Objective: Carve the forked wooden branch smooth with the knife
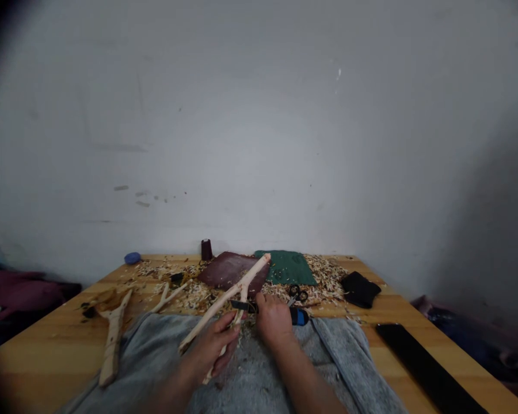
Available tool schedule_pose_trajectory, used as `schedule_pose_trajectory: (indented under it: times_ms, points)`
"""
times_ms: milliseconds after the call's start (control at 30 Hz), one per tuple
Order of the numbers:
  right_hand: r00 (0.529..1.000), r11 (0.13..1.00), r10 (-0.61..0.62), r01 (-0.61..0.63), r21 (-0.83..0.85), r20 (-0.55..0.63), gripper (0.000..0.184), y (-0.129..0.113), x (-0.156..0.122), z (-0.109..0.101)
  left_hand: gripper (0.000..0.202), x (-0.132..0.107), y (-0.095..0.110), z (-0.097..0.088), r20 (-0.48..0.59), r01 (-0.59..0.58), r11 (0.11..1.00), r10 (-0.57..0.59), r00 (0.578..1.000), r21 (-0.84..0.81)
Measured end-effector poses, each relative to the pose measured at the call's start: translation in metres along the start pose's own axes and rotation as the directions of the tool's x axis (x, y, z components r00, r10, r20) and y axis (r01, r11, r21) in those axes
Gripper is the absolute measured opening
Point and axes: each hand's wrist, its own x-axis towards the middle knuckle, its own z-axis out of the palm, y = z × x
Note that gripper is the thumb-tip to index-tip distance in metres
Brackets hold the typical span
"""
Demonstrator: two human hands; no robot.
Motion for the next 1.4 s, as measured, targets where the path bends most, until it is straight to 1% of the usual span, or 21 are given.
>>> schedule_pose_trajectory:
  times_ms: [67,200,267,300,367,500,567,667,800,933,1033,1067,1133,1233,1300,1400]
  points:
    - [1.000,1.000,0.019,-0.019,0.001,-0.001,0.022,0.005,0.003,0.003,0.063,0.000,0.001,0.000,0.010,0.015,0.999,-0.015,1.000,-0.029]
    - [0.983,0.984,0.178,-0.178,-0.009,0.032,0.025,0.026,0.009,0.006,0.068,-0.002,0.004,0.000,0.067,0.085,0.985,-0.075,0.995,-0.148]
    - [0.974,0.975,0.223,-0.223,-0.003,0.034,0.023,0.035,0.010,0.005,0.066,-0.002,0.004,0.000,0.074,0.078,0.983,-0.067,0.995,-0.164]
    - [0.975,0.975,0.221,-0.221,0.014,0.030,0.022,0.037,0.010,0.004,0.065,-0.002,0.004,0.000,0.071,0.066,0.985,-0.055,0.996,-0.160]
    - [0.985,0.983,0.172,-0.173,0.066,0.013,0.021,0.033,0.008,0.002,0.064,-0.002,0.002,0.000,0.067,0.051,0.987,-0.041,0.997,-0.151]
    - [1.000,0.992,0.011,-0.009,0.130,-0.015,0.021,0.009,0.000,-0.004,0.065,-0.001,0.001,-0.001,0.037,0.046,0.985,-0.040,0.999,-0.165]
    - [1.000,0.992,-0.018,0.018,0.127,-0.006,0.019,-0.001,-0.003,-0.006,0.065,-0.001,0.002,-0.001,0.021,0.044,0.985,-0.041,0.999,-0.168]
    - [1.000,0.993,-0.010,0.009,0.119,0.007,0.021,-0.008,-0.004,-0.006,0.065,0.000,0.002,-0.002,0.025,0.053,0.985,-0.050,0.998,-0.166]
    - [1.000,0.994,0.011,-0.012,0.105,0.014,0.025,-0.006,-0.002,-0.002,0.065,0.000,0.001,-0.003,0.040,0.052,0.981,-0.045,0.998,-0.189]
    - [0.995,0.993,0.100,-0.101,0.065,0.015,0.028,0.009,0.004,0.003,0.066,0.000,0.000,-0.001,0.090,0.067,0.974,-0.049,0.995,-0.217]
    - [0.986,0.982,0.169,-0.169,0.081,0.007,0.028,0.023,0.007,0.003,0.065,0.000,-0.002,0.001,0.103,0.073,0.973,-0.051,0.993,-0.220]
    - [0.986,0.981,0.167,-0.166,0.098,-0.002,0.028,0.024,0.007,0.002,0.065,0.000,-0.003,0.002,0.103,0.068,0.974,-0.046,0.994,-0.217]
    - [0.993,0.984,0.118,-0.113,0.135,-0.026,0.027,0.021,0.005,0.000,0.066,0.002,-0.006,0.001,0.093,0.050,0.977,-0.031,0.995,-0.207]
    - [0.999,0.984,0.022,-0.017,0.179,-0.025,0.026,0.006,0.000,-0.002,0.067,0.006,-0.013,-0.003,0.072,0.035,0.981,-0.022,0.997,-0.191]
    - [1.000,0.982,0.004,-0.002,0.190,-0.010,0.025,-0.004,-0.003,-0.003,0.066,0.011,-0.018,-0.007,0.058,0.033,0.978,-0.022,0.998,-0.204]
    - [1.000,0.983,0.021,-0.020,0.185,-0.006,0.029,-0.010,-0.004,-0.001,0.068,0.016,-0.021,-0.012,0.093,0.035,0.973,-0.013,0.996,-0.230]
